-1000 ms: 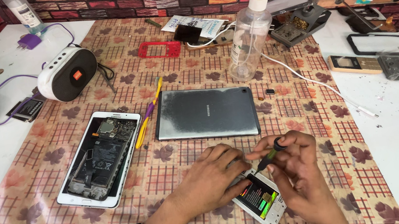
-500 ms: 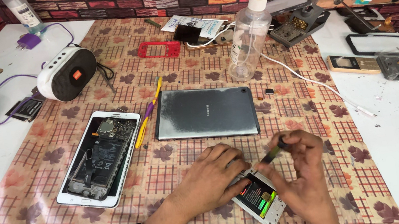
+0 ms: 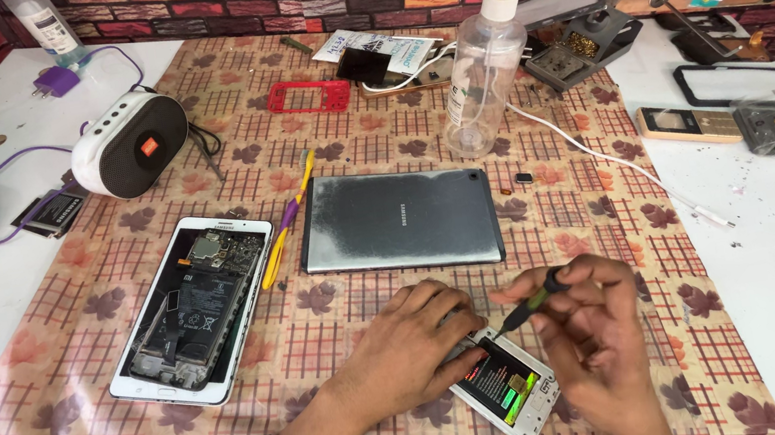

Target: The person uses a screwdriver to remove screws from a disassembled tablet, then places the back cover on the device. The person also handles a disassembled smartphone on the table.

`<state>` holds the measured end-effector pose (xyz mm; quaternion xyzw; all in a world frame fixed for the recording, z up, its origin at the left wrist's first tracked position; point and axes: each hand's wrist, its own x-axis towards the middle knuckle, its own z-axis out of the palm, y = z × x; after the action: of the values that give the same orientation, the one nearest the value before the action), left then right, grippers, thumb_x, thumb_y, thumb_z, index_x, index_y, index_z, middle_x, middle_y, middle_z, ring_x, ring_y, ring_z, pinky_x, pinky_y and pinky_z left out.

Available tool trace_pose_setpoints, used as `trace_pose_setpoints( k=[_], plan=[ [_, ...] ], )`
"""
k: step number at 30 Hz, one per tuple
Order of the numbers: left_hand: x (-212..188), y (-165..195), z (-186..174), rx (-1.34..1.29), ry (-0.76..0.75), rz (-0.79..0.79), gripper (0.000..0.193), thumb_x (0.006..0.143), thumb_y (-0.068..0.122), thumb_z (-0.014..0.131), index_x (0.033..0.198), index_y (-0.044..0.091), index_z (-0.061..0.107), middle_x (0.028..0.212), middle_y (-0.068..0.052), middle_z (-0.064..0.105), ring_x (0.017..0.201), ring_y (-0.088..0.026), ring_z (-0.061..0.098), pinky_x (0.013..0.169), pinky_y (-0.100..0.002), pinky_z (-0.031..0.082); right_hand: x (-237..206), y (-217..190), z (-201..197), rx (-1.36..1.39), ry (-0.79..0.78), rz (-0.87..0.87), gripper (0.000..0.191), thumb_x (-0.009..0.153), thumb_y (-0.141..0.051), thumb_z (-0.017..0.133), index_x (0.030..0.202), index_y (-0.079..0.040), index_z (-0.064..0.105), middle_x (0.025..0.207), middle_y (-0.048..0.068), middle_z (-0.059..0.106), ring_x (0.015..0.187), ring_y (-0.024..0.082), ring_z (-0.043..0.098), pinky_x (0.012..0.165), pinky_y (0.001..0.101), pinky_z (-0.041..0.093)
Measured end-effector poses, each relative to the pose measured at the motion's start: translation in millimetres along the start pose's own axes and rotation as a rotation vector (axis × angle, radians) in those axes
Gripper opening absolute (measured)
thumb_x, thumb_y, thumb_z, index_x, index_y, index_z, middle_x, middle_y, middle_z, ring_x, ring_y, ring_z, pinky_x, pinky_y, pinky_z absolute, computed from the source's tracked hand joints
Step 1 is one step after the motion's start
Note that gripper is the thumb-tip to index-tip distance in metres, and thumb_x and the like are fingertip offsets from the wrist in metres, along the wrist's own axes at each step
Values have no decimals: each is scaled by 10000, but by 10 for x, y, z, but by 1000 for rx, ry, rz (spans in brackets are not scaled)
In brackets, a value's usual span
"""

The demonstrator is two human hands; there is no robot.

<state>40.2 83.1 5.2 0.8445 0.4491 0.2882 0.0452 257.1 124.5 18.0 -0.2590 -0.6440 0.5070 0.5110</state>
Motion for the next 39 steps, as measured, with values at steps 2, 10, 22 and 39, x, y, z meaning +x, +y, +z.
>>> trace_pose_setpoints(
  k=[2, 10, 22, 39],
  plan=[
    [-2, -2, 0, -9, 11, 1, 302, 952, 337, 687, 1126, 90, 684, 1165, -76, 630, 1179, -283, 570, 1009, -421, 481, 5, 3, 1, -22, -19, -72, 625, 791, 216, 601, 1263, -108, 348, 1206, 186, 622, 1200, 272, 659, 915, 327, 568],
    [-1, -3, -4, -9, 9, 3, 314, 948, 334, 688, 1130, 79, 681, 1162, -85, 626, 1183, -292, 566, 1003, -427, 476, 0, 54, -24, 69, -20, -53, 490, 852, 186, 502, 1254, -69, 382, 1209, 212, 655, 1221, 293, 700, 950, 343, 580],
    [-1, 5, -4, -16, 22, 5, 322, 943, 334, 696, 1144, 83, 686, 1169, -83, 624, 1186, -288, 563, 1008, -424, 475, -17, 62, -31, -209, -3, -181, 771, 732, 156, 817, 1299, -87, 354, 1213, 157, 601, 1179, 234, 621, 1065, 367, 526],
    [-12, 7, -15, -10, 1, 2, 298, 951, 330, 689, 1141, 101, 711, 1171, -81, 631, 1183, -281, 567, 993, -420, 485, 30, -59, 95, -289, 0, -239, 642, 820, 175, 665, 1310, -66, 328, 1188, 199, 585, 1106, 248, 642, 968, 333, 566]
  ],
)
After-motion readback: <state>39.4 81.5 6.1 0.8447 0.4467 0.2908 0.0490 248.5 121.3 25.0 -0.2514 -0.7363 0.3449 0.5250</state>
